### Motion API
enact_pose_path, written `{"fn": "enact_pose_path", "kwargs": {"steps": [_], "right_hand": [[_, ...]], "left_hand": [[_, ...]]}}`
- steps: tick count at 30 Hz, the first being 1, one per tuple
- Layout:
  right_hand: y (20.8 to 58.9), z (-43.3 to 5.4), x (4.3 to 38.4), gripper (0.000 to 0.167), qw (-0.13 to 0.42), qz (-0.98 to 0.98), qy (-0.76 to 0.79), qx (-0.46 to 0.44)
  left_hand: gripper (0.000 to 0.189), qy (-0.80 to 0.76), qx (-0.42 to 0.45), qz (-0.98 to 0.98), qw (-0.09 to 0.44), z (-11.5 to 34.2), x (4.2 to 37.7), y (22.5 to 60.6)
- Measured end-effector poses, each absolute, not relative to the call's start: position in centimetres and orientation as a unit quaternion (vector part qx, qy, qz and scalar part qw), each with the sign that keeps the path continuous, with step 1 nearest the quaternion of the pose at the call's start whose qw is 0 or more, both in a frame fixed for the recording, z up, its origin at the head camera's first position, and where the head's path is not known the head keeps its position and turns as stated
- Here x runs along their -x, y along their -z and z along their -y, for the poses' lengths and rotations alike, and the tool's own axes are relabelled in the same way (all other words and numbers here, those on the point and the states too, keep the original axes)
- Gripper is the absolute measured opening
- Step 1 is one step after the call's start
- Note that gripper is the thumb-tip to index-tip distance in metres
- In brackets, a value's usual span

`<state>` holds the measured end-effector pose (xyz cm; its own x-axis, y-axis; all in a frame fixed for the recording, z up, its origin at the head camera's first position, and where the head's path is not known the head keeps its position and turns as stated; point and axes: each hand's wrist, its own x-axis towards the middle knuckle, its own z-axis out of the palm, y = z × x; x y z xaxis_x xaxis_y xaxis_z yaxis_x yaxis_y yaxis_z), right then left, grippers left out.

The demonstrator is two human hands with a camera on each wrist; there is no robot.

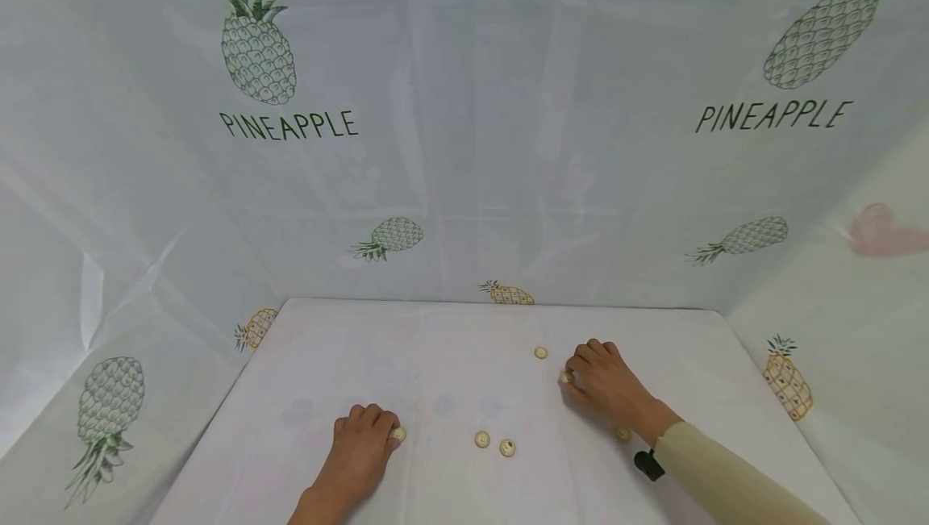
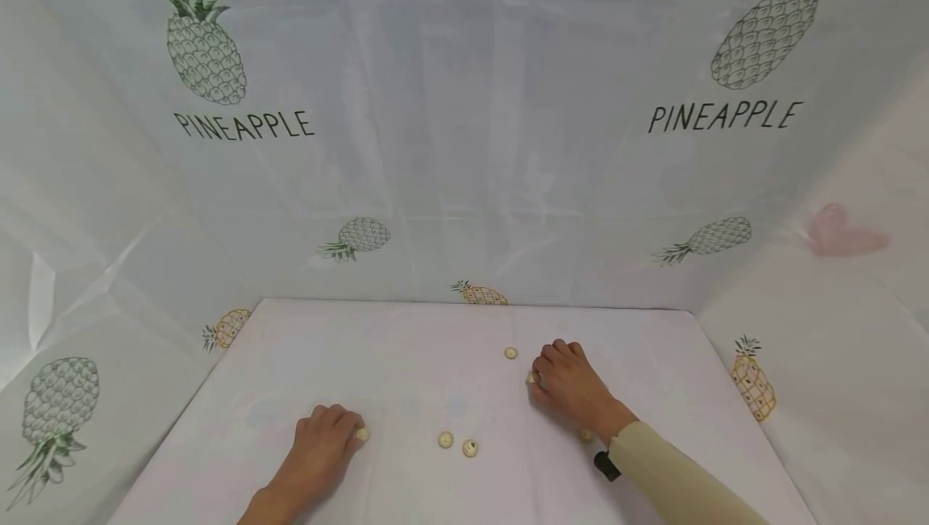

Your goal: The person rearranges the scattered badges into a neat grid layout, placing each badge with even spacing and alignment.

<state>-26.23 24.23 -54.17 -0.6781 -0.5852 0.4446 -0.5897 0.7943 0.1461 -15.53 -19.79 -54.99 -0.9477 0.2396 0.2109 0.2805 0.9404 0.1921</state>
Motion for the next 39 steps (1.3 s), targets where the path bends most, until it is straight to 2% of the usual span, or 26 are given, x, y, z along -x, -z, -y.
{"fn": "enact_pose_path", "kwargs": {"steps": [14,22,32,39], "right_hand": [[53.4,-22.2,29.2,0.020,0.229,0.920,-0.014,-0.317],[53.6,-21.2,30.7,0.020,0.231,0.917,-0.022,-0.325],[53.8,-18.8,31.6,0.019,0.194,0.926,-0.038,-0.321],[54.2,-17.4,32.2,0.017,0.193,0.925,-0.039,-0.326]], "left_hand": [[0.015,0.115,0.128,0.981,0.087,19.8,15.4,55.1],[0.020,0.120,0.130,0.980,0.089,19.7,15.3,54.9],[0.022,0.115,0.135,0.980,0.088,19.8,15.5,55.2],[0.024,0.111,0.132,0.981,0.087,19.9,15.6,55.2]]}}
